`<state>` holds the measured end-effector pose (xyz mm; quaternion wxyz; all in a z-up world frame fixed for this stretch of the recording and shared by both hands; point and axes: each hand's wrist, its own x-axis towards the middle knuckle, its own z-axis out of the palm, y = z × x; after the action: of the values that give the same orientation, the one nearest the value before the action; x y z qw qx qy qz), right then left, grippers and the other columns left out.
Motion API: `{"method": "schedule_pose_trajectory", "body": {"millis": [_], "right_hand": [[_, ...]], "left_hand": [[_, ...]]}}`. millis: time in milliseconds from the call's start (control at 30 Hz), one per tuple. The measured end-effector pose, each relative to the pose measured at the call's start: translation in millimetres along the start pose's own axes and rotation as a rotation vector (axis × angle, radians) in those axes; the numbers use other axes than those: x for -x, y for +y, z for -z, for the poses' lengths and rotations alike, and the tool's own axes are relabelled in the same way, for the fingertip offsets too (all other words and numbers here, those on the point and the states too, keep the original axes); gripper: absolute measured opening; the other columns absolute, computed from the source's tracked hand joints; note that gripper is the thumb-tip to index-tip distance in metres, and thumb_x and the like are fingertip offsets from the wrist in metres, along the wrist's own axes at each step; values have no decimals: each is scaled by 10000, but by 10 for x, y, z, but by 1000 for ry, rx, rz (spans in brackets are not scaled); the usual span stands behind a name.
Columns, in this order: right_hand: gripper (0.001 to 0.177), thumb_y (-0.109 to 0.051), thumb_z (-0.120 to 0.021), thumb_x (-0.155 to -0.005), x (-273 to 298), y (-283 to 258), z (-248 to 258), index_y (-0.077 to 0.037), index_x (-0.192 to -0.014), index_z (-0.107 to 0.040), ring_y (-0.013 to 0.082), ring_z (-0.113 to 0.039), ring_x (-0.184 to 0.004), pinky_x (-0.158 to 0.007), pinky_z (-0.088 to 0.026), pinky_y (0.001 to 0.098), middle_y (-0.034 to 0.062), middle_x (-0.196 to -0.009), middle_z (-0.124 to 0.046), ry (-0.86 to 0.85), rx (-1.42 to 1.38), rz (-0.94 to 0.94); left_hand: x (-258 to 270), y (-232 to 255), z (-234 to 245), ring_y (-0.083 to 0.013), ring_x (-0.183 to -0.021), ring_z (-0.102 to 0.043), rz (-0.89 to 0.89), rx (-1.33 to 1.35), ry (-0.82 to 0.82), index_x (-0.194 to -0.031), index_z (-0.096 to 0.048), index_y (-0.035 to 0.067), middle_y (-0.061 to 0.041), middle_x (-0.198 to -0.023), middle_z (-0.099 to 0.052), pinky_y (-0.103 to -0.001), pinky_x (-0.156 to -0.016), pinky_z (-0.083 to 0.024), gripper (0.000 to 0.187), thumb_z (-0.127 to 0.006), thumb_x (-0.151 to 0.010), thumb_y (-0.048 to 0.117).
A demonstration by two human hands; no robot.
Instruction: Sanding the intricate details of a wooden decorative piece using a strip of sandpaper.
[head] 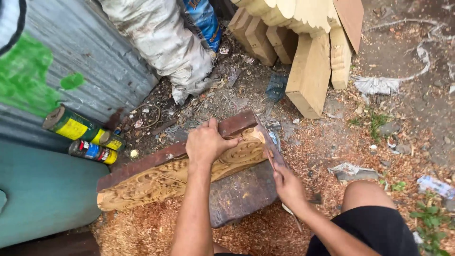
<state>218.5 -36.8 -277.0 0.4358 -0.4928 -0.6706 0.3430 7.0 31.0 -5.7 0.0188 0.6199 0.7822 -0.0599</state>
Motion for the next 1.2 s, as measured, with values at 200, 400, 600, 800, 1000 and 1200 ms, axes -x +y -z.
{"method": "schedule_pose_trajectory", "body": {"millis": [200,400,600,800,1000,1200], "right_hand": [[285,-244,-448,-1057,-551,-892,639,-148,-1224,-657,99,-419,-433,-363,-339,273,-2,-602,-528,-158,-61,-346],[340,-214,-481,-1008,-909,-1140,481,-211,-1344,-529,88,-487,-493,-425,-400,221,-17,-641,-574,-359,-227,-654],[283,-180,-561,-981,-9,-805,585,-143,-1253,-630,67,-552,-534,-441,-430,215,2,-751,-644,-193,-245,-549],[300,-181,-523,-1033,-874,-880,126,-163,-1313,-628,96,-421,-455,-396,-342,282,60,-803,-692,-163,-76,-426],[305,-211,-562,-1004,19,-825,413,-142,-1292,-637,95,-588,-485,-414,-464,272,122,-806,-709,-126,-101,-402],[295,-131,-532,-1007,-1113,-858,139,-79,-1256,-681,135,-564,-613,-507,-487,269,104,-891,-686,-149,-358,-493]], "left_hand": [[58,28,3,-294,-915,-719,-49,-19,97,-1061,-639,65,-147,-994,-722,-411,-821,-577,839,-782,-646,780],[89,30,4,-297,-929,-714,-41,-5,94,-1047,-634,60,-153,-995,-724,-412,-824,-573,826,-801,-635,756],[-12,-15,-27,-290,-916,-722,-128,-8,176,-1010,-643,56,-149,-947,-730,-423,-825,-568,830,-780,-647,791],[102,3,39,-250,-836,-723,-62,-66,70,-1032,-630,62,-119,-902,-710,-384,-763,-582,872,-744,-642,833],[-56,-35,-85,-259,-815,-719,-99,-63,140,-1012,-633,67,-121,-883,-711,-391,-734,-589,883,-735,-620,852],[-23,-65,-64,-273,-825,-727,-82,-47,140,-1054,-620,54,-138,-893,-714,-397,-725,-593,932,-731,-603,861]]}}
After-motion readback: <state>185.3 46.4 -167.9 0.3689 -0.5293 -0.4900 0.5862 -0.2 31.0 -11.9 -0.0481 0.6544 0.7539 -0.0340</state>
